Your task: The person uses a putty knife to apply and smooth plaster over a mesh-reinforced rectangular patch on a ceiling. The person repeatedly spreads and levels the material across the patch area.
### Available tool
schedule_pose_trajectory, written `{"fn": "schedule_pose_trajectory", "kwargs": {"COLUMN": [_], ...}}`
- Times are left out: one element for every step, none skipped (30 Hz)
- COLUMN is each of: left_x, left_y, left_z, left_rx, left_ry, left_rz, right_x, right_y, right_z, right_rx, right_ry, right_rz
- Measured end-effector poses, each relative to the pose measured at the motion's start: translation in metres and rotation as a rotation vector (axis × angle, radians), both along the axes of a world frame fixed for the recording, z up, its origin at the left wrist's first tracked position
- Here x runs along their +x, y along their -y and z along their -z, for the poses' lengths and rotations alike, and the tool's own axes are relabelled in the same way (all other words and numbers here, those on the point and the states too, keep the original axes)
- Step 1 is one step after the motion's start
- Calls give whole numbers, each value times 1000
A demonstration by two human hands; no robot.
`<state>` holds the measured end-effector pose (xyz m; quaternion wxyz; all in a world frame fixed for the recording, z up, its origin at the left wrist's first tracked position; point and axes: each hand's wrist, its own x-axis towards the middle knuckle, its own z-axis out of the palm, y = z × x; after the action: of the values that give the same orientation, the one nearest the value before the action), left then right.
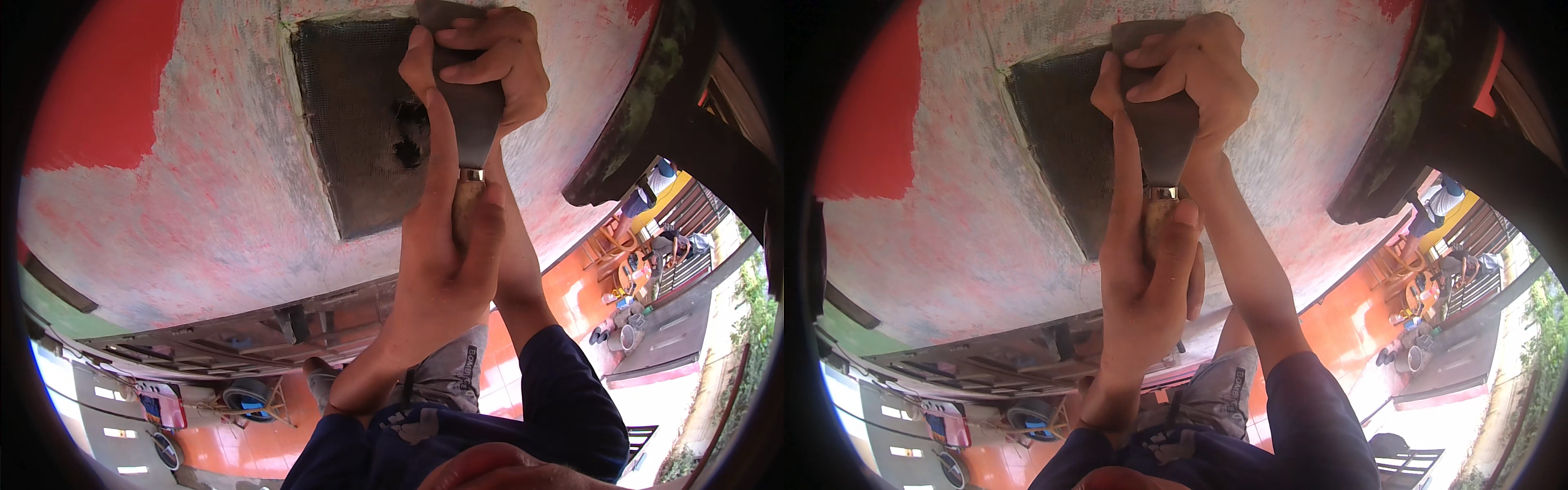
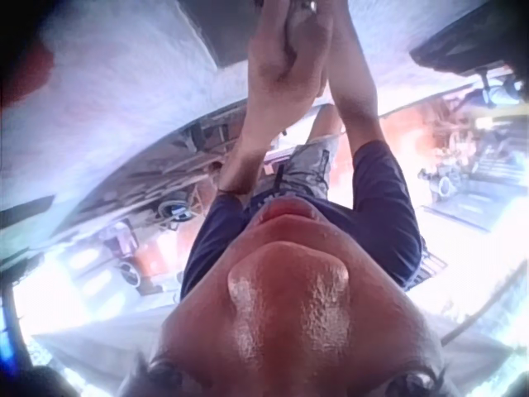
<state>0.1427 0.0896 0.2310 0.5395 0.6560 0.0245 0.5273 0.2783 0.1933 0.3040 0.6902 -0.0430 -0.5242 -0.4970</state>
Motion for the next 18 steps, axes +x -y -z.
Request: {"fn": "schedule_pose_trajectory", "kwargs": {"left_x": [0, 0, 0, 0, 0, -1, -1, -2, -3, -4, -5, -6, -7, -8, -7, -6, -4, -2], "left_y": [0, 1, 0, 2, 2, 2, 2, 2, 1, 0, -2, -4, -5, -9, -8, -10, -9, -10], "left_z": [1, 3, 4, 4, 4, 4, 4, 3, 1, -1, -3, -5, -6, -7, -7, -7, -7, -6], "left_rx": [-9, -30, -34, -39, -31, -33, -29, -36, -38, -40, -37, -20, -4, 21, -5, 29, 13, 58], "left_ry": [3, 0, -3, -7, -13, -20, -13, -8, -8, -7, -11, -14, -17, -22, -28, -8, 0, 17], "left_rz": [15, 33, 42, 50, 50, 32, 56, 63, 66, 69, 68, 63, 58, 52, 7, 53, 62, 36], "right_x": [1, 1, 2, 2, 2, 2, 2, 2, 3, 3, 3, 3, 4, 4, 4, 5, 5, 6], "right_y": [1, 2, 3, 5, 6, 7, 8, 9, 10, 11, 11, 12, 12, 13, 13, 14, 14, 14], "right_z": [1, 3, 3, 4, 4, 4, 4, 3, 3, 3, 3, 4, 4, 6, 7, 8, 9, 9], "right_rx": [-9, -15, -19, -23, -54, -44, -60, -61, -79, -80, -66, -113, -118, -125, -133, -140, -145, -148], "right_ry": [-2, -3, -5, -7, -19, 6, 20, 39, 37, 43, 63, 42, 47, 51, 56, 60, 63, 64], "right_rz": [11, 22, 33, 42, 60, 79, 107, 124, 137, 138, 139, 125, 123, 129, 133, 138, 137, 144]}}
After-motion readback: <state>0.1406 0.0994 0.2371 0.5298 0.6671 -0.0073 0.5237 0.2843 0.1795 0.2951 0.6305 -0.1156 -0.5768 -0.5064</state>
